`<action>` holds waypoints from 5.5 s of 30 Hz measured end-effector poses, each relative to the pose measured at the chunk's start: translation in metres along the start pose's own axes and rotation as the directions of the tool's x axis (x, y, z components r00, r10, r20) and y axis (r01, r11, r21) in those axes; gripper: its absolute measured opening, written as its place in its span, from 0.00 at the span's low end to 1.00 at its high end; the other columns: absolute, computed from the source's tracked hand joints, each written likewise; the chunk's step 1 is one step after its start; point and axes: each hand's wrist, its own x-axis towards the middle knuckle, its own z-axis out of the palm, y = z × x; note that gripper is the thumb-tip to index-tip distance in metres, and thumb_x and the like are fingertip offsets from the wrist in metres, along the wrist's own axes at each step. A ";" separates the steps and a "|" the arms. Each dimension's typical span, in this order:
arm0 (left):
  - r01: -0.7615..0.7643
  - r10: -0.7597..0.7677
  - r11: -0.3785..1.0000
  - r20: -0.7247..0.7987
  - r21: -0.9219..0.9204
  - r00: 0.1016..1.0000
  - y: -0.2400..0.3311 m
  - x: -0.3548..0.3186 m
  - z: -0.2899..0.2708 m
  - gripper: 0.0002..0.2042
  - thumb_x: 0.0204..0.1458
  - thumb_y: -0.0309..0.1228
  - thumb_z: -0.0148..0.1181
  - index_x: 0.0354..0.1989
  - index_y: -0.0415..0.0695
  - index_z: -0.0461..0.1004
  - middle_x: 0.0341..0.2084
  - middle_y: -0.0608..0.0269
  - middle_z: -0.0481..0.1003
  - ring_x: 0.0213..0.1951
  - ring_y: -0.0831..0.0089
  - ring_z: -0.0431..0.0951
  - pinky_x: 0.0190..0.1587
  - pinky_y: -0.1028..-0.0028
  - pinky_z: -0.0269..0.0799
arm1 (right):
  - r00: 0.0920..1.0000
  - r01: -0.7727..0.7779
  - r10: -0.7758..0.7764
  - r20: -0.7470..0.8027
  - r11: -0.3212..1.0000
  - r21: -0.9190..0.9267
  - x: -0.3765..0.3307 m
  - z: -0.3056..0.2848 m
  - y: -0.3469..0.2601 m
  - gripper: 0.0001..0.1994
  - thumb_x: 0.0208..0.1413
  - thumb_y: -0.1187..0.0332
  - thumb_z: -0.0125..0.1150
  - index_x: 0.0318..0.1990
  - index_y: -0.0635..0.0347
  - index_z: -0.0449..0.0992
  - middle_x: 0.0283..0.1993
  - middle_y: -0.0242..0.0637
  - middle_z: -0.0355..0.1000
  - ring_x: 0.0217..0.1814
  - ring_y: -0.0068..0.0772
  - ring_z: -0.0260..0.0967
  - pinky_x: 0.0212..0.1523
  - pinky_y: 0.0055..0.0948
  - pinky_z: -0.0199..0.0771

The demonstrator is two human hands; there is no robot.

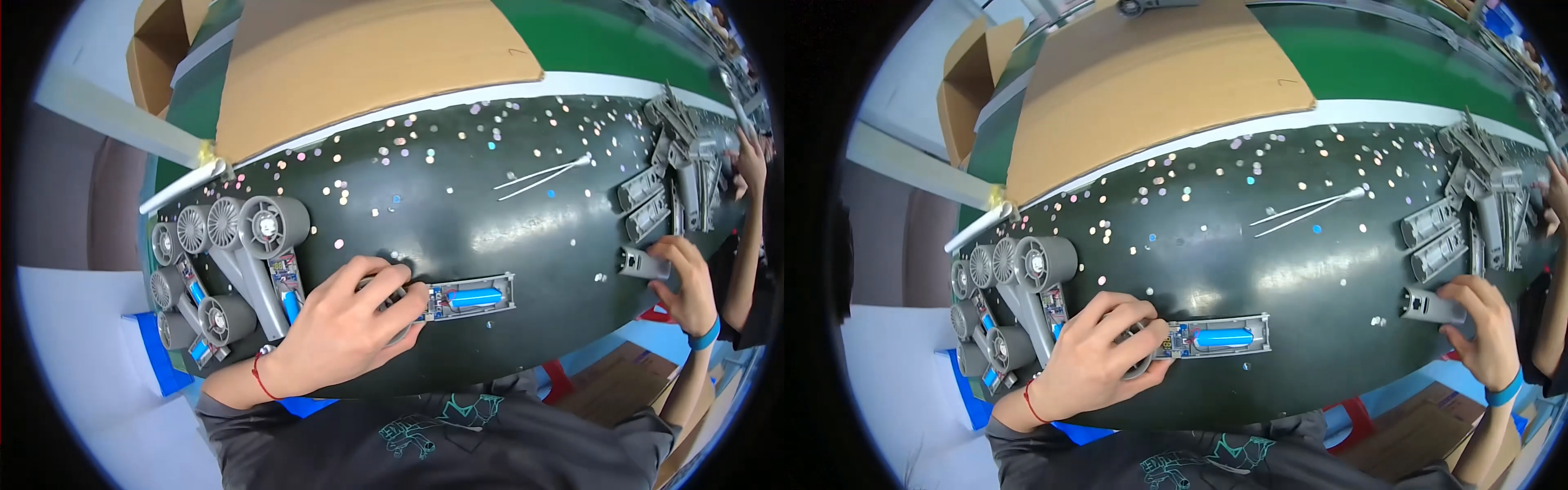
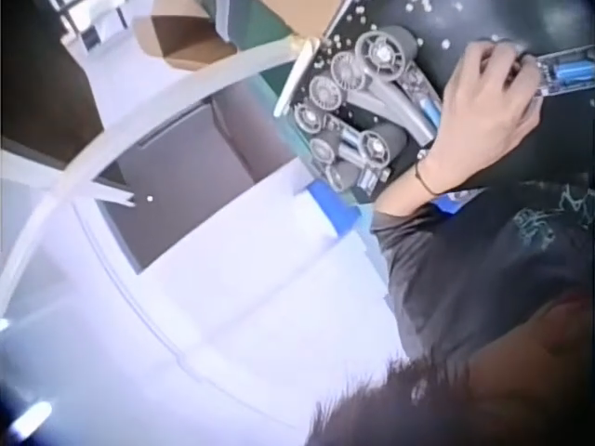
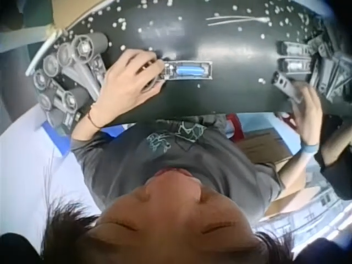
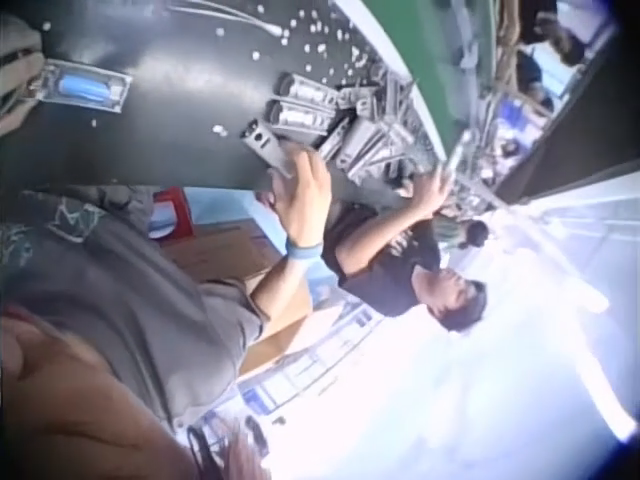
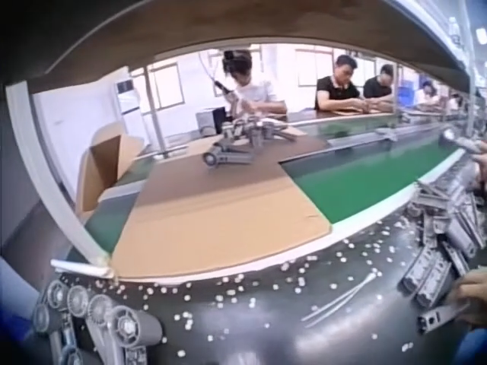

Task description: The person assembles handheld fans by inserting batteries and circuit boards into the fan housings, snapping the handle casing pieces into place by hand, and arranging parts along the workstation.

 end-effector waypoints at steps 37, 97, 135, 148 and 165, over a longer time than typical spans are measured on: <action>0.019 -0.017 0.985 0.014 -0.174 1.000 -0.011 0.003 0.007 0.31 0.34 0.28 0.81 0.50 0.40 0.75 0.45 0.56 0.76 0.45 0.55 0.77 0.47 0.63 0.76 | 0.838 0.463 -0.533 -0.118 0.579 0.671 0.085 0.080 -0.126 0.22 0.49 0.71 0.77 0.54 0.62 0.83 0.49 0.42 0.74 0.43 0.39 0.80 0.42 0.33 0.83; -0.107 0.073 0.949 -0.122 -0.297 0.990 -0.014 0.010 0.024 0.26 0.30 0.22 0.75 0.44 0.41 0.74 0.37 0.54 0.75 0.40 0.52 0.77 0.45 0.59 0.73 | 0.682 0.724 -0.690 -0.244 0.590 0.357 0.097 0.101 -0.150 0.22 0.58 0.52 0.66 0.56 0.52 0.77 0.47 0.34 0.74 0.49 0.40 0.71 0.45 0.40 0.70; -0.005 -0.012 0.951 -0.055 -0.308 0.998 -0.016 -0.001 0.012 0.30 0.30 0.23 0.79 0.49 0.41 0.76 0.44 0.57 0.75 0.46 0.56 0.77 0.47 0.62 0.76 | 0.813 0.493 -0.536 -0.228 0.842 -0.220 0.073 0.066 -0.088 0.16 0.38 0.72 0.67 0.38 0.57 0.72 0.52 0.38 0.76 0.49 0.41 0.73 0.43 0.37 0.72; 0.000 -0.014 0.963 -0.050 -0.269 0.999 -0.013 0.003 0.009 0.33 0.32 0.39 0.83 0.49 0.40 0.76 0.44 0.57 0.76 0.45 0.56 0.77 0.45 0.62 0.76 | 0.891 0.447 -0.347 -0.291 0.781 0.436 0.042 0.055 -0.126 0.23 0.43 0.64 0.79 0.49 0.56 0.81 0.45 0.41 0.78 0.43 0.42 0.77 0.42 0.35 0.76; 0.006 -0.015 0.963 -0.032 -0.270 0.999 -0.013 0.003 0.011 0.28 0.31 0.35 0.83 0.43 0.40 0.78 0.41 0.57 0.77 0.43 0.56 0.78 0.42 0.64 0.77 | 0.736 0.675 -0.568 -0.369 0.653 0.342 0.072 0.090 -0.143 0.18 0.41 0.63 0.78 0.42 0.59 0.86 0.39 0.38 0.75 0.37 0.38 0.77 0.37 0.33 0.81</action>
